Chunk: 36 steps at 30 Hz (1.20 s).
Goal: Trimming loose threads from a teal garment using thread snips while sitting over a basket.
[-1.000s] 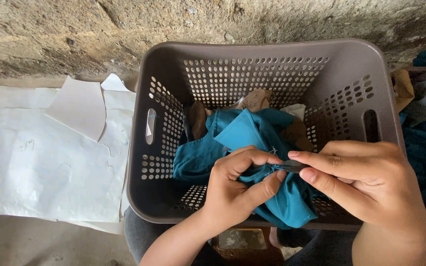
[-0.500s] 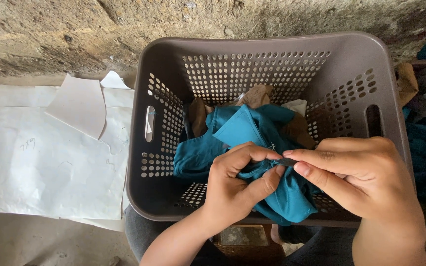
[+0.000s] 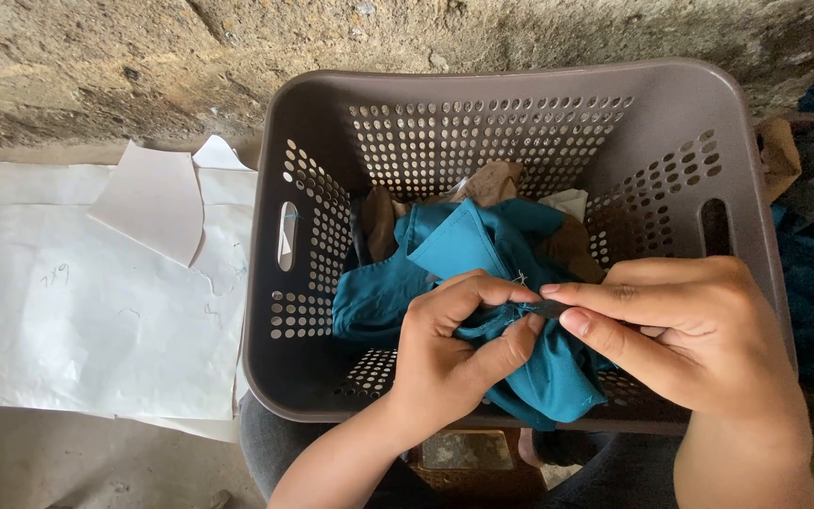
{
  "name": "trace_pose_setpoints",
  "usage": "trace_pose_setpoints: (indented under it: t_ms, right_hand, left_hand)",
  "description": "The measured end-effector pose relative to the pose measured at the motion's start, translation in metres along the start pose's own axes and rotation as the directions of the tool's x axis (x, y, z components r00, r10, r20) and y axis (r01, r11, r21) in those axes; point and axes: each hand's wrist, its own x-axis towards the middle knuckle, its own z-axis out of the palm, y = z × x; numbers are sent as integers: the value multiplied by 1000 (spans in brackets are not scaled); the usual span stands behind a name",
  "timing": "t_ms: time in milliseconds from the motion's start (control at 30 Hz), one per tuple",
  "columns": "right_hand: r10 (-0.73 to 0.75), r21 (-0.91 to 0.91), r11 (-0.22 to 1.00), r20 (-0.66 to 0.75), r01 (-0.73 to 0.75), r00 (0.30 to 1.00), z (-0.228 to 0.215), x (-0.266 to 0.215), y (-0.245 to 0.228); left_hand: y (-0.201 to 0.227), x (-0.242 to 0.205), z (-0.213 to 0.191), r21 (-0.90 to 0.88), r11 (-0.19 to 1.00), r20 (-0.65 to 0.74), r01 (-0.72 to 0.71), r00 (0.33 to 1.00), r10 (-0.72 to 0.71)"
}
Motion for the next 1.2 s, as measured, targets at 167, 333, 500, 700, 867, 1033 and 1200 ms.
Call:
trace_pose_setpoints:
  t_ms: [167, 333, 500, 700, 867, 1033, 1200]
  right_hand:
    - [-11, -16, 1000, -1, 11, 1000, 0, -1, 3]
    - [-5, 0, 1000, -10, 5, 1000, -1, 0, 3]
    - [15, -8, 1000, -40, -16, 999, 1, 0, 0]
    - [3, -17, 1000, -9, -3, 1000, 4, -1, 3]
    - [-15, -26, 1000, -13, 15, 1000, 4, -1, 2]
    - [-7, 15, 1000, -16, 7, 1000, 1, 1, 2]
    - [81, 162, 985, -148, -57, 986, 5, -6, 11]
  left_hand:
    - [0, 0, 0, 4, 1000, -10, -1, 1000, 1]
    - [-1, 0, 1, 7, 1000, -16, -3, 1000, 3]
    - [2, 1, 0, 34, 999, -20, 5, 1000, -5]
    - [-4, -1, 2, 28, 1000, -17, -7, 1000, 8]
    - [-4, -1, 3, 33, 999, -17, -4, 1000, 4]
    - [-3, 0, 2, 22, 1000, -23, -14, 1000, 15]
    - [0, 2, 2, 35, 999, -8, 33, 999, -33]
